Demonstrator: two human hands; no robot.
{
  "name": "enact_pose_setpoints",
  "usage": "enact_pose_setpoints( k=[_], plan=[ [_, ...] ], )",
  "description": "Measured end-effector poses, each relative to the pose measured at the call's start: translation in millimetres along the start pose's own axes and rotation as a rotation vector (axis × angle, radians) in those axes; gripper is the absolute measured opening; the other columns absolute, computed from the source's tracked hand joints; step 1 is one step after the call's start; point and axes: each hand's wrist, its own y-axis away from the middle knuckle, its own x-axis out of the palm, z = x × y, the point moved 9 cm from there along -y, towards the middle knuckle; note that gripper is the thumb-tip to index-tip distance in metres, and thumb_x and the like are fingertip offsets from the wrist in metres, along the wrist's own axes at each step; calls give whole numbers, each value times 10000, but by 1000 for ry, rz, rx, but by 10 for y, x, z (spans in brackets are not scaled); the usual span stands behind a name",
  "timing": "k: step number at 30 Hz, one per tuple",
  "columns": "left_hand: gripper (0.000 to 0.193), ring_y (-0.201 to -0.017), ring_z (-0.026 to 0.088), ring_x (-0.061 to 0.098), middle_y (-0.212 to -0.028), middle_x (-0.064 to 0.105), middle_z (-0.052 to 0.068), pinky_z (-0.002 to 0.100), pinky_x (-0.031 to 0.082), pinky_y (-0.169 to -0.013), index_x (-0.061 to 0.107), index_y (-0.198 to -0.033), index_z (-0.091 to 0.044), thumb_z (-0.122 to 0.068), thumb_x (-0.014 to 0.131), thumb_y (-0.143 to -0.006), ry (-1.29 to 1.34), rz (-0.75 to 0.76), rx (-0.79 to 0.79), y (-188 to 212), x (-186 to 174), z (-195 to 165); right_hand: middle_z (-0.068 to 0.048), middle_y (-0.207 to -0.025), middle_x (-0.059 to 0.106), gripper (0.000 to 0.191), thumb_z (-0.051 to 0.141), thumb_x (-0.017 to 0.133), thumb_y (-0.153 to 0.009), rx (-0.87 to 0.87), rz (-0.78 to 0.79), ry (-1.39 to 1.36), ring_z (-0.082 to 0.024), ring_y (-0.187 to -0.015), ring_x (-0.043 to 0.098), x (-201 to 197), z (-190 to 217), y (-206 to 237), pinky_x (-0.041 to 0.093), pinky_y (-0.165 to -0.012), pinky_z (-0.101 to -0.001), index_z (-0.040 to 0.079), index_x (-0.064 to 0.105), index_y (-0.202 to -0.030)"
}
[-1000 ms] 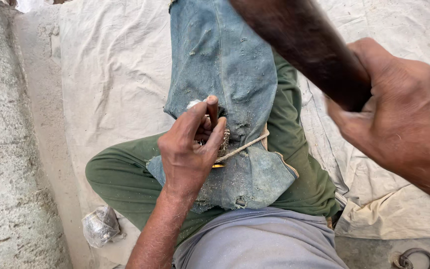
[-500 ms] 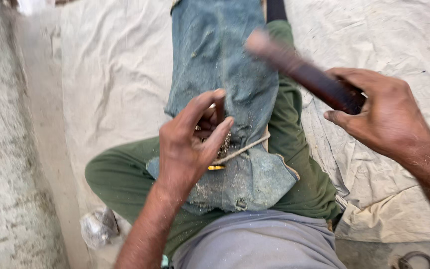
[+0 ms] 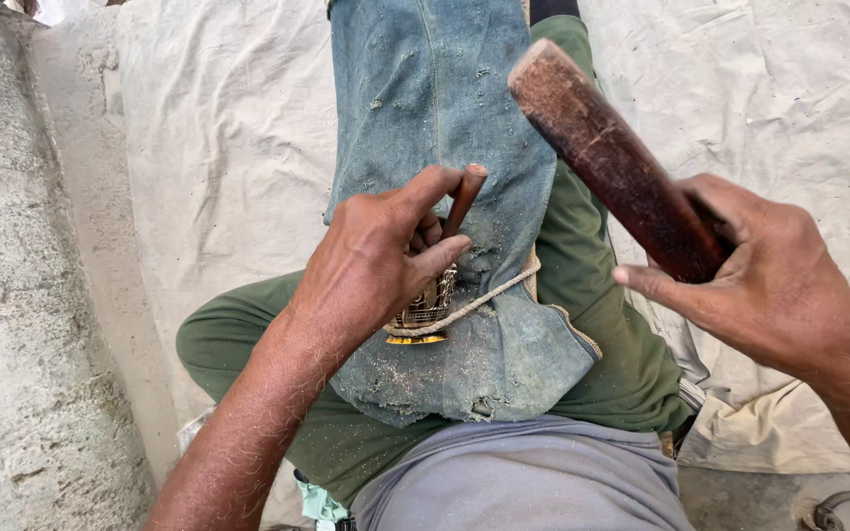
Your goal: The person sits on the ground with a small brass pot braced against a cloth-covered cushion on their lap. They hold a punch against the pot's decorated surface and strike it with a wooden mallet, repeatedly repositioning the punch to work the pattern around the vessel.
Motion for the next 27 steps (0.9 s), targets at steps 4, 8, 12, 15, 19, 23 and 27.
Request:
enact_pose_setpoints(
  k=[4,8,12,15,19,23,27],
  plan=[
    [456,-702,212,735,-798,714,78,368,578,-611,598,-1292,-167,-163,808,-886,-17,-38,76,27,-40,-71,-128,-728,637,476,280,860,-826,-61,6,159,-258,-568,637,-101,122,-41,596,-524,-408,32,635,-1164],
    [387,-713,190,737,-828,717,70,354,580,-607,598,-1242,-138,-159,794,-909,3,-44,88,61,-36,-76,-92,-740,648,398,301,841,-836,-150,19,256,-224,-614,678,-130,139,-61,634,-591,-382,66,667,-1106],
    [423,-658,192,712,-761,694,74,362,565,-575,621,-1264,-163,-152,796,-880,19,-39,54,39,-43,-31,-88,-761,699,354,257,783,-891,-175,-83,102,-185,-668,735,-254,121,-36,644,-588,-348,55,649,-1149],
    [368,-687,163,716,-805,707,41,337,579,-603,617,-1212,-157,-130,785,-886,32,-24,93,30,-35,-57,-82,-775,710,361,278,821,-851,-88,99,469,-184,-650,739,-104,12,-36,668,-653,-319,109,684,-1139],
    [449,-676,153,713,-799,705,39,331,582,-604,621,-1296,-194,-116,780,-883,47,-30,63,33,-30,-12,-97,-796,721,426,227,827,-805,-144,-26,265,-199,-684,752,-204,44,-66,672,-650,-352,25,667,-1144],
    [506,-685,146,711,-824,715,36,324,585,-616,613,-1327,-206,-106,785,-862,47,-22,72,33,-19,-2,-73,-764,656,305,251,835,-858,-165,51,412,-189,-648,702,-90,-36,-100,667,-667,-335,77,693,-1065],
    [525,-683,143,708,-812,712,40,315,589,-618,617,-1347,-211,-110,789,-861,42,-23,86,30,-25,-11,-79,-709,662,307,259,851,-864,-111,1,217,-210,-565,672,-130,-59,-86,606,-562,-365,69,684,-1037]
  ],
)
